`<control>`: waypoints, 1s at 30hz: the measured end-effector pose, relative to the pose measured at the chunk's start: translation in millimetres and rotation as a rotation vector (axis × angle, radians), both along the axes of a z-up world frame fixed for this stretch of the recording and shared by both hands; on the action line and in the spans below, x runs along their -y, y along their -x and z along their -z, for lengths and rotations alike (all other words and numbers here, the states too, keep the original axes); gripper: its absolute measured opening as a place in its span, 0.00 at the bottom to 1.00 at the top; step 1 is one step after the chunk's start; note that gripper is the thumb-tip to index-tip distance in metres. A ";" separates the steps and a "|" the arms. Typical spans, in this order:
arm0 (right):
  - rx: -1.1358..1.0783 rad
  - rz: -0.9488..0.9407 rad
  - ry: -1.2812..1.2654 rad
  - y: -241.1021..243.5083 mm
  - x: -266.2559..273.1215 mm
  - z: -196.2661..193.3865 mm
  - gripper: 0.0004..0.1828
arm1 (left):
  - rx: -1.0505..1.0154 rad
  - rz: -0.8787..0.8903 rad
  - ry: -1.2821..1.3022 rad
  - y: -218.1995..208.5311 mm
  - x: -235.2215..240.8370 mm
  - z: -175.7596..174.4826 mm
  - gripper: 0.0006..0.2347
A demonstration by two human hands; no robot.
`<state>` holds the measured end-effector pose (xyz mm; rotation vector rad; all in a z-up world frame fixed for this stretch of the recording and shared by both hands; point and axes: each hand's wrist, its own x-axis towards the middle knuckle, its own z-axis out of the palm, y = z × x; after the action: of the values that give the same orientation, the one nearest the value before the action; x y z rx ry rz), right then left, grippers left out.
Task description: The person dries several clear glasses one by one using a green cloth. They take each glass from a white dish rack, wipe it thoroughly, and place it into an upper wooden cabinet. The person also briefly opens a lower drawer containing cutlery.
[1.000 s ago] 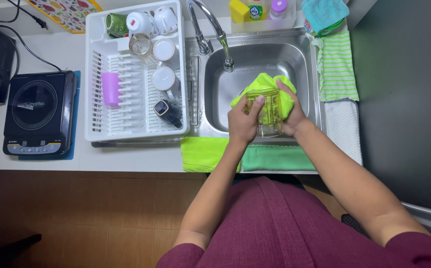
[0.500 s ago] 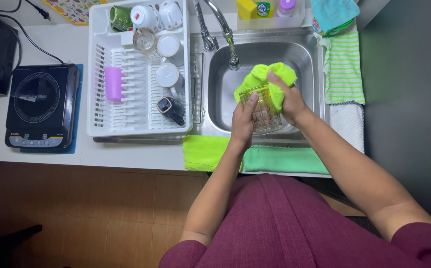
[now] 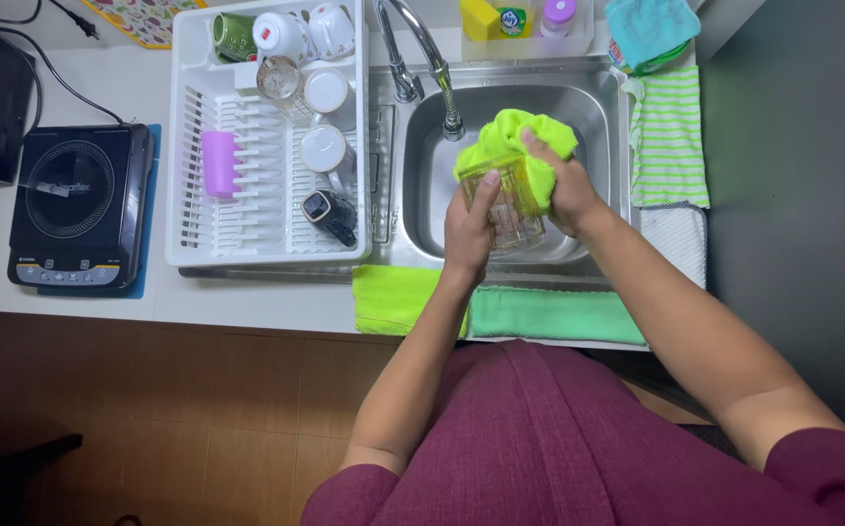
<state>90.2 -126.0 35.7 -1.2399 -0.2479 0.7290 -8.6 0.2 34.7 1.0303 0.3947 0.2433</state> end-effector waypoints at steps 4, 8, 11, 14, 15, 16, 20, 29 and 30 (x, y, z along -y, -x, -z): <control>-0.165 0.159 -0.230 44.5 0.4 -12.2 0.24 | 0.010 -0.058 0.163 -4.8 -16.0 -25.1 0.23; 0.855 0.084 0.112 76.3 14.8 -53.9 0.27 | -0.040 -0.098 0.265 8.5 -12.1 -12.0 0.21; 0.929 -0.022 0.111 36.5 13.0 -37.4 0.25 | 0.019 -0.035 0.317 0.8 -8.0 -10.1 0.21; -0.050 -0.028 -0.147 18.9 7.0 -6.8 0.24 | 0.050 0.007 0.239 -0.9 -5.9 1.4 0.21; -0.106 0.034 -0.148 16.5 2.4 -2.5 0.24 | -0.063 -0.002 -0.007 -2.9 -10.2 2.2 0.21; -0.162 0.097 -0.149 13.9 -2.4 1.7 0.23 | -0.176 -0.012 -0.252 -5.2 -14.7 2.9 0.21; 0.206 0.130 0.117 42.0 -5.0 -2.2 0.22 | -0.493 0.067 -0.592 2.1 -22.5 4.0 0.25; 0.132 -0.007 0.066 22.2 -7.2 34.7 0.20 | -0.147 0.034 0.092 12.8 -9.3 30.5 0.26; 0.009 0.041 -0.014 22.7 -9.7 28.8 0.20 | -0.102 -0.003 0.135 10.8 -11.7 33.5 0.25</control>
<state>67.5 -116.3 6.9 -1.2317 -0.2336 0.6853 -19.4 11.9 1.2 0.9122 0.4984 0.1642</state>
